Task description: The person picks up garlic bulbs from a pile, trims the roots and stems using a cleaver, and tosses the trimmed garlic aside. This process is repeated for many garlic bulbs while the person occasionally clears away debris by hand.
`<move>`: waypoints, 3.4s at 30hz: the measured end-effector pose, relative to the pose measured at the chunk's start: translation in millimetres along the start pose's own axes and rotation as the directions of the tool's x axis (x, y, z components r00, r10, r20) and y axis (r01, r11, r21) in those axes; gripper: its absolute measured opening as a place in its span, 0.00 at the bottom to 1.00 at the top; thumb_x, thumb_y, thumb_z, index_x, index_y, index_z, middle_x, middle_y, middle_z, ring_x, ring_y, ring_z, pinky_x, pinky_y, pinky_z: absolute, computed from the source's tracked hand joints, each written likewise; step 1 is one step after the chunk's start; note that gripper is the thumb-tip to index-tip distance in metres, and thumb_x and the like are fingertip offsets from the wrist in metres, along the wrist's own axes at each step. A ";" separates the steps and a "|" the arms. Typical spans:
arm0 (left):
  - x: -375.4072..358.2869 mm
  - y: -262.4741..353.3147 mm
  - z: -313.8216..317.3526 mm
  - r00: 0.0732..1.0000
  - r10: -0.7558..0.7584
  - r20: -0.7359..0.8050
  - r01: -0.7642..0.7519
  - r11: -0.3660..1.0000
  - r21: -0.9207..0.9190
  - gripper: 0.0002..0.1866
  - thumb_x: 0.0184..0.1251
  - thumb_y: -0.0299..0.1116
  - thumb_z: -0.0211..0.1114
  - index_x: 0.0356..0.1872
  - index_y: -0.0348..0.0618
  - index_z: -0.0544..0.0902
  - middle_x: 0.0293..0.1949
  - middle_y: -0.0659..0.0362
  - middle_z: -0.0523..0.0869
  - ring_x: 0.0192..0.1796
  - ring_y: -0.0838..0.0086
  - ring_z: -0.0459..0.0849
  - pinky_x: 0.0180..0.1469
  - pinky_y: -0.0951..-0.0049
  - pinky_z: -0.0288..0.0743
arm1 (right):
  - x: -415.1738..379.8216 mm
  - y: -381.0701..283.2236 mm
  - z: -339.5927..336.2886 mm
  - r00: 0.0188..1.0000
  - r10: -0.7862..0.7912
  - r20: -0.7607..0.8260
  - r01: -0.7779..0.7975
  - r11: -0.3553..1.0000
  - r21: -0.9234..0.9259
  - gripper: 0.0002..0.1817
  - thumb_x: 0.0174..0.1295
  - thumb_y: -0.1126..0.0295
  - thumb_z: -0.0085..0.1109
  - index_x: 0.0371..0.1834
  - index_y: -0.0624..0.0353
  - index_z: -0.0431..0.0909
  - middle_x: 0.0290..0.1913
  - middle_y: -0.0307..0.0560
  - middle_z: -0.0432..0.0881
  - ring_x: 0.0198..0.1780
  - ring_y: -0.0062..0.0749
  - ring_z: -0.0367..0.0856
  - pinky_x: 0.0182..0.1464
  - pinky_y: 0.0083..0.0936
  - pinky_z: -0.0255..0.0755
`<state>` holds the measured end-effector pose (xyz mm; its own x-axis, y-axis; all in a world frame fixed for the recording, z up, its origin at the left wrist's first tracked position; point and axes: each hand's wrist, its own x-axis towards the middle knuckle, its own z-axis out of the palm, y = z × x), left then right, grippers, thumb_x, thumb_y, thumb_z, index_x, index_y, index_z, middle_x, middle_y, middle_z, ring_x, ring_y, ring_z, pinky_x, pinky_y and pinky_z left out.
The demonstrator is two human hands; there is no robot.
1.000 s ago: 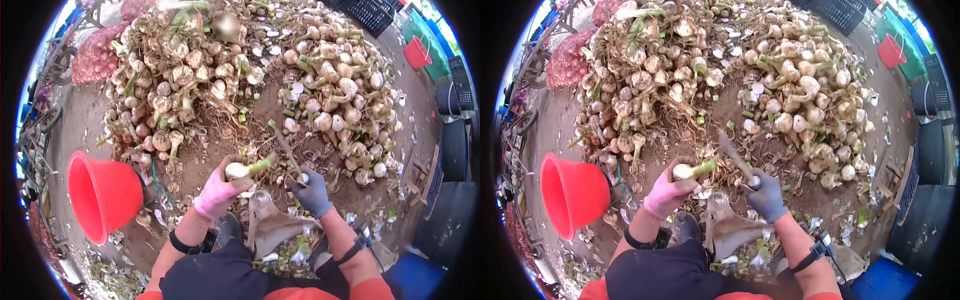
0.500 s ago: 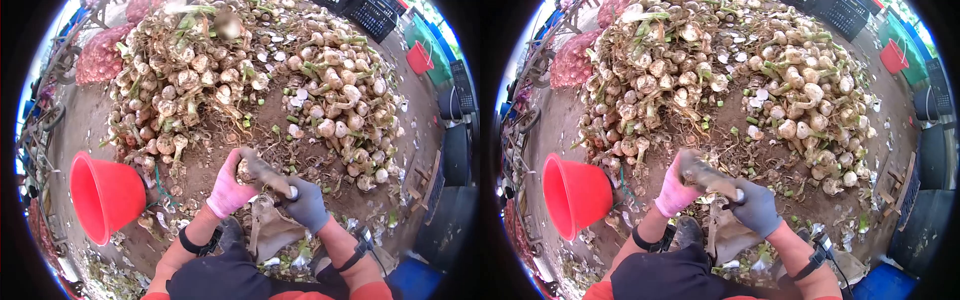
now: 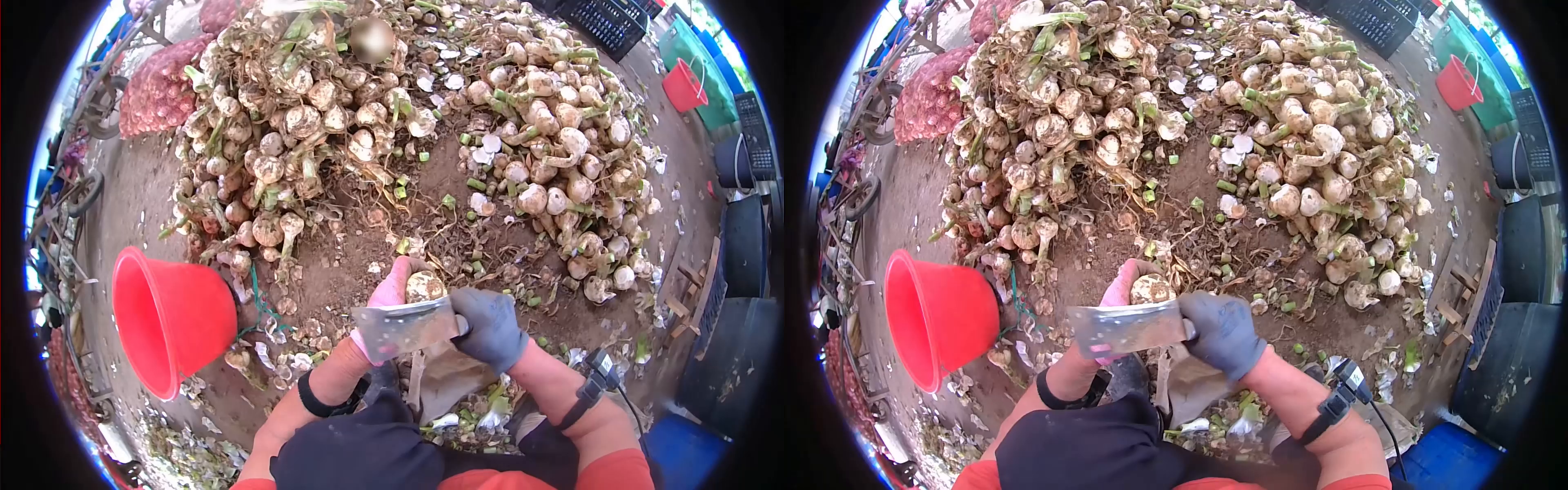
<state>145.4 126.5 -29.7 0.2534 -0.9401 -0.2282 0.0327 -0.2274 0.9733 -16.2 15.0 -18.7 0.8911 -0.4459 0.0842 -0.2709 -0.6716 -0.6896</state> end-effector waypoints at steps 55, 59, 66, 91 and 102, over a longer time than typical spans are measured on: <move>-2.0 28.4 5.0 0.979 -0.156 -0.131 0.143 0.984 -0.104 0.36 0.46 0.27 0.79 0.56 0.38 0.68 0.40 0.63 0.82 0.46 0.82 0.80 0.48 0.79 0.76 | -8.8 105.0 9.7 0.830 0.513 -0.219 -0.548 0.825 -0.142 0.12 0.57 0.62 0.63 0.43 0.50 0.83 0.33 0.53 0.85 0.36 0.49 0.85 0.37 0.38 0.78; 15.1 26.0 -9.0 0.955 -0.259 -0.147 0.233 0.957 -0.175 0.37 0.44 0.29 0.82 0.56 0.38 0.71 0.40 0.63 0.82 0.43 0.81 0.81 0.48 0.79 0.77 | -11.1 54.8 15.5 0.829 0.548 -0.110 -0.541 0.837 0.086 0.17 0.53 0.64 0.70 0.46 0.52 0.83 0.35 0.54 0.85 0.36 0.50 0.85 0.37 0.37 0.78; 17.4 14.6 -15.1 0.902 -0.290 -0.319 0.032 0.783 -0.622 0.24 0.56 0.26 0.70 0.54 0.38 0.74 0.41 0.58 0.83 0.43 0.73 0.84 0.50 0.73 0.80 | -8.4 18.3 17.9 0.920 0.371 -0.128 -0.325 0.903 0.281 0.10 0.53 0.72 0.68 0.38 0.58 0.81 0.28 0.51 0.82 0.30 0.41 0.83 0.35 0.31 0.75; 52.8 26.5 -74.1 0.804 0.250 -0.540 -0.157 0.965 0.212 0.37 0.47 0.25 0.77 0.64 0.43 0.73 0.60 0.51 0.78 0.64 0.62 0.74 0.67 0.63 0.69 | -16.6 74.2 37.7 0.785 0.617 0.062 -0.534 0.621 0.574 0.04 0.53 0.80 0.65 0.27 0.63 0.77 0.27 0.40 0.83 0.31 0.20 0.80 0.36 0.21 0.75; 10.9 -101.0 -135.7 0.713 -0.139 -0.687 0.497 0.792 0.356 0.45 0.32 0.29 0.82 0.60 0.44 0.70 0.53 0.50 0.73 0.53 0.62 0.78 0.60 0.67 0.76 | -3.0 46.0 39.3 0.813 0.574 0.103 -0.525 0.643 0.557 0.08 0.52 0.73 0.71 0.29 0.61 0.79 0.26 0.39 0.83 0.29 0.20 0.77 0.34 0.25 0.73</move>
<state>276.0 173.8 -126.9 0.8406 -0.4640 -0.2796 -0.1918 -0.7376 0.6474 -17.1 8.7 -78.9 0.6063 -0.6866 -0.4012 -0.4391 0.1316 -0.8887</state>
